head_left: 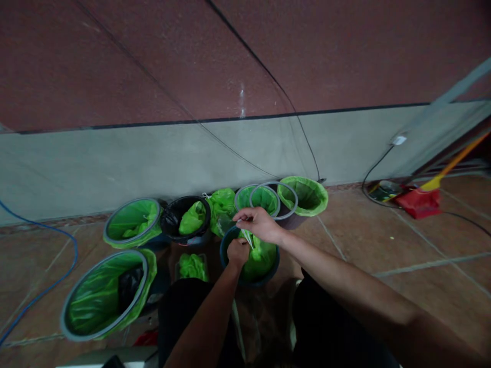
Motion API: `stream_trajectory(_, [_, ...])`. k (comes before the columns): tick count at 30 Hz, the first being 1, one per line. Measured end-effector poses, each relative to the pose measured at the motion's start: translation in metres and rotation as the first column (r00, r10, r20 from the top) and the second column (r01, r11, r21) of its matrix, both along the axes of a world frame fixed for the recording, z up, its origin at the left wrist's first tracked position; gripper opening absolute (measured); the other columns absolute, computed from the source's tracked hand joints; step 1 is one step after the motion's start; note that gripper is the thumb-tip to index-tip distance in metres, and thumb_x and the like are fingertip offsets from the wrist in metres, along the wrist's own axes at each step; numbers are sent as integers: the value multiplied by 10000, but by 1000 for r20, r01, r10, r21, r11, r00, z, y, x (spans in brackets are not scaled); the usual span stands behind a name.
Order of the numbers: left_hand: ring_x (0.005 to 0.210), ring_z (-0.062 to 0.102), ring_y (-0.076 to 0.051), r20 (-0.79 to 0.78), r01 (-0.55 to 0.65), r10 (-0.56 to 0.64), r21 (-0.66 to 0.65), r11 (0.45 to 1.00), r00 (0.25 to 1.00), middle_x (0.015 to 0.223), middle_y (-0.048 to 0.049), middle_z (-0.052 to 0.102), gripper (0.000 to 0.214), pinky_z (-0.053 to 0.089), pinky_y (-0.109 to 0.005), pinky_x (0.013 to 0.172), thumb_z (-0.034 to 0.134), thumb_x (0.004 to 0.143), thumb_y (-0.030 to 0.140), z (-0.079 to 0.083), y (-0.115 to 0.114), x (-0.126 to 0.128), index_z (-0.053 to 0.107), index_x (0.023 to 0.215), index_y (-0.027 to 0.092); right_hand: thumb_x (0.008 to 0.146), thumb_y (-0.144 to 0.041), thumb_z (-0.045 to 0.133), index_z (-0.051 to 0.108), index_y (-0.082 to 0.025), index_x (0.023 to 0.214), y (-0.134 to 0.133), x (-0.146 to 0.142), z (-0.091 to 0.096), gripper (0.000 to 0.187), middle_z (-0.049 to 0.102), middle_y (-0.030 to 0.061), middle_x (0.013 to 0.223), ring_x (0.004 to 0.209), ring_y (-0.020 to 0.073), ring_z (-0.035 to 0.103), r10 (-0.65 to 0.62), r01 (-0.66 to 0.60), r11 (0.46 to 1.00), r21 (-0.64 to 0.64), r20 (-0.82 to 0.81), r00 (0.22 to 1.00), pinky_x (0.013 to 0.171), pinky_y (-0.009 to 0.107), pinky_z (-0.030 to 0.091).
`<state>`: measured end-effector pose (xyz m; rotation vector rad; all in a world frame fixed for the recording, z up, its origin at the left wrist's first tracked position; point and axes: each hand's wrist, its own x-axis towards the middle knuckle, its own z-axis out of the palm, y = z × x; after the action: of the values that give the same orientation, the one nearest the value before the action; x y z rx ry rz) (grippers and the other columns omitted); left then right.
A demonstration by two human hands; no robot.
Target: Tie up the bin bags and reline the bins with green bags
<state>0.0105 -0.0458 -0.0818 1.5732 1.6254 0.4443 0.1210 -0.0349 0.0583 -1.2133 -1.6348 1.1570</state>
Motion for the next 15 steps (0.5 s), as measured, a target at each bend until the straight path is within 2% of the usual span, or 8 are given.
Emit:
stream_trajectory(3, [714, 656, -179, 1, 53, -53, -37, 998, 999, 711, -56, 707, 243, 449, -261, 670, 505, 828, 157, -4, -5, -2, 729, 735, 163, 733, -242, 659, 715, -154, 854, 7, 17, -18, 160, 654, -7, 709, 651, 114, 551, -41, 40, 999, -30, -44, 998, 642, 246, 421])
stream_trajectory(7, [696, 675, -169, 3, 128, -128, -96, 987, 992, 777, -44, 737, 274, 491, -259, 679, 546, 764, 72, 5, -6, -12, 730, 949, 155, 740, -280, 648, 710, -157, 860, 11, 27, -29, 182, 642, -7, 704, 660, 119, 554, -65, 63, 998, -27, -84, 994, 650, 251, 418])
stream_trajectory(9, [789, 694, -201, -25, 141, -144, -95, 985, 989, 863, -77, 751, 368, 508, -286, 756, 583, 728, 58, 20, -3, -22, 705, 1065, 143, 737, -284, 650, 712, -161, 866, 13, 29, -28, 189, 638, -10, 702, 662, 118, 550, -54, 54, 999, -9, -84, 995, 654, 251, 415])
stream_trajectory(11, [995, 677, -242, -71, 132, -135, -39, 990, 988, 1048, -126, 736, 446, 481, -320, 905, 600, 737, 91, 41, -1, -32, 658, 1176, 140, 726, -288, 660, 712, -160, 859, 16, 30, -26, 192, 636, -11, 693, 659, 119, 549, -57, 55, 998, -20, -108, 993, 656, 254, 417])
stream_trajectory(13, [1146, 618, -263, -90, 126, -121, 49, 991, 989, 1239, -145, 669, 495, 432, -345, 1004, 615, 779, 185, 61, -1, -37, 597, 1272, 152, 710, -296, 675, 710, -157, 850, 18, 30, -24, 200, 644, -5, 697, 667, 126, 563, -65, 57, 997, -53, -151, 986, 666, 262, 426])
stream_trajectory(15, [1161, 606, -265, -46, 145, -140, 118, 982, 989, 1303, -134, 634, 518, 437, -359, 1004, 632, 807, 309, 73, -4, -33, 567, 1302, 171, 697, -308, 691, 708, -153, 851, 18, 29, -24, 219, 659, 5, 714, 680, 133, 580, -62, 47, 996, -78, -194, 979, 677, 268, 435])
